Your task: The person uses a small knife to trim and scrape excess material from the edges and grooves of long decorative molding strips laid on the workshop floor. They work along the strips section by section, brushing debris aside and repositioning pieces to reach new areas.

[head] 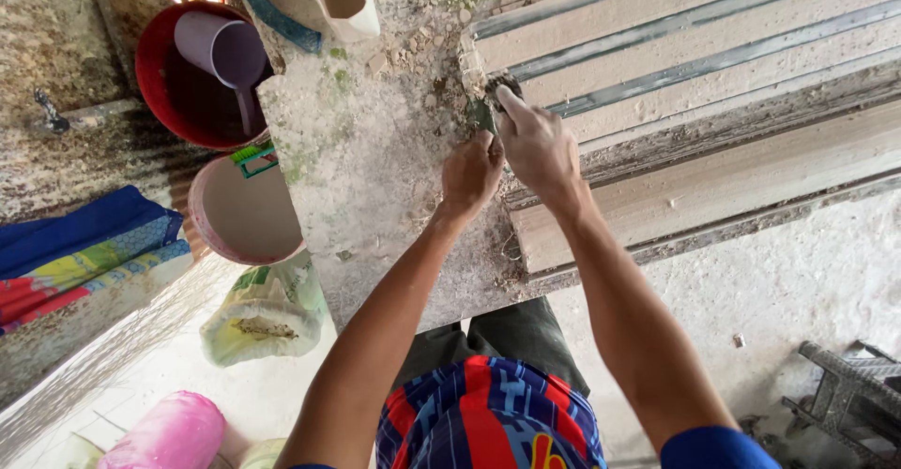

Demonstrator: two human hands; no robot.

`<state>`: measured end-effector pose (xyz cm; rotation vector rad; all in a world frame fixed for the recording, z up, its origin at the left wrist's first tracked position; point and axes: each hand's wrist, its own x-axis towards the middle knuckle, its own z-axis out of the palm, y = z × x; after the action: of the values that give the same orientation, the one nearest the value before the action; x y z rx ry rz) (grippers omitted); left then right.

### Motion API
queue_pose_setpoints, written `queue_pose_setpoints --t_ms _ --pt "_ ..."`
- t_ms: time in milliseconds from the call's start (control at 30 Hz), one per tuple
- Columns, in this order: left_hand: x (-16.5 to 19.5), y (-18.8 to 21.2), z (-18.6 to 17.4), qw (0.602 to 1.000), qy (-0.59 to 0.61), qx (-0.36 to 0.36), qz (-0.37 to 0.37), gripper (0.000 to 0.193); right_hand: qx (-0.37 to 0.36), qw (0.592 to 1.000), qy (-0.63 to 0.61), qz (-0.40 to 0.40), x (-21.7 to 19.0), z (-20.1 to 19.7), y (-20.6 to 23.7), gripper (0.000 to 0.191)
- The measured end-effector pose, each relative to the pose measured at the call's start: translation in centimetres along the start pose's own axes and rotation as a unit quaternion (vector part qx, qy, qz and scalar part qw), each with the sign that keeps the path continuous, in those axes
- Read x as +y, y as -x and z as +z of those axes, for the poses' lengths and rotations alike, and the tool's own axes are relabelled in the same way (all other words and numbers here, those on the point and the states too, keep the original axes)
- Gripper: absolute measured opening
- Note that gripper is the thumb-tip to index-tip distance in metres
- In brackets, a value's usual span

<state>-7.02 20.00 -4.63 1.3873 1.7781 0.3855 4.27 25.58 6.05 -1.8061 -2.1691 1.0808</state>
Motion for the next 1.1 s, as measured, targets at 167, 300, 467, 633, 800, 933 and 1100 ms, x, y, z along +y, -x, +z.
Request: queue_pose_setpoints --t_ms 167,300,467,633,800,933,1100 --pt "-0.1 -0.1 -0.1 0.999 0.002 0.025 0.042 0.023 -0.100 0.984 0.145 0.006 0.5 1.3 -2.0 0.040" --pt "0.1 -0.2 -0.8 0.999 0.041 -0.028 -0.001 0.029 -0.085 0.984 0.145 0.063 -0.2 2.6 -2.0 0.038" --pt "-0.6 -0.1 -1.4 0.987 0.112 -0.111 -0.035 0.028 -0.065 0.989 0.111 0.075 -0.9 2.9 -2.3 0.039" --pt "-3.1 -0.2 -3.7 0.979 0.179 -0.100 0.007 0.027 -0.050 0.994 0.051 0.078 -0.5 3.1 -1.7 0.043" --pt "-1.9 -4.9 -7.7 0.988 0.155 0.001 -0.019 0.053 -0.018 0.989 0.148 0.023 -0.3 4.0 -1.4 0.044" --pt "2.3 -9.1 -10.4 0.988 -0.001 -0.114 -0.100 0.048 -0.053 0.991 0.100 0.069 -0.3 4.9 -1.2 0.044" --pt "7.5 -12.2 -12.1 0.973 -0.158 -0.165 -0.040 0.025 0.008 0.986 0.166 -0.006 0.2 6.0 -1.4 0.045"
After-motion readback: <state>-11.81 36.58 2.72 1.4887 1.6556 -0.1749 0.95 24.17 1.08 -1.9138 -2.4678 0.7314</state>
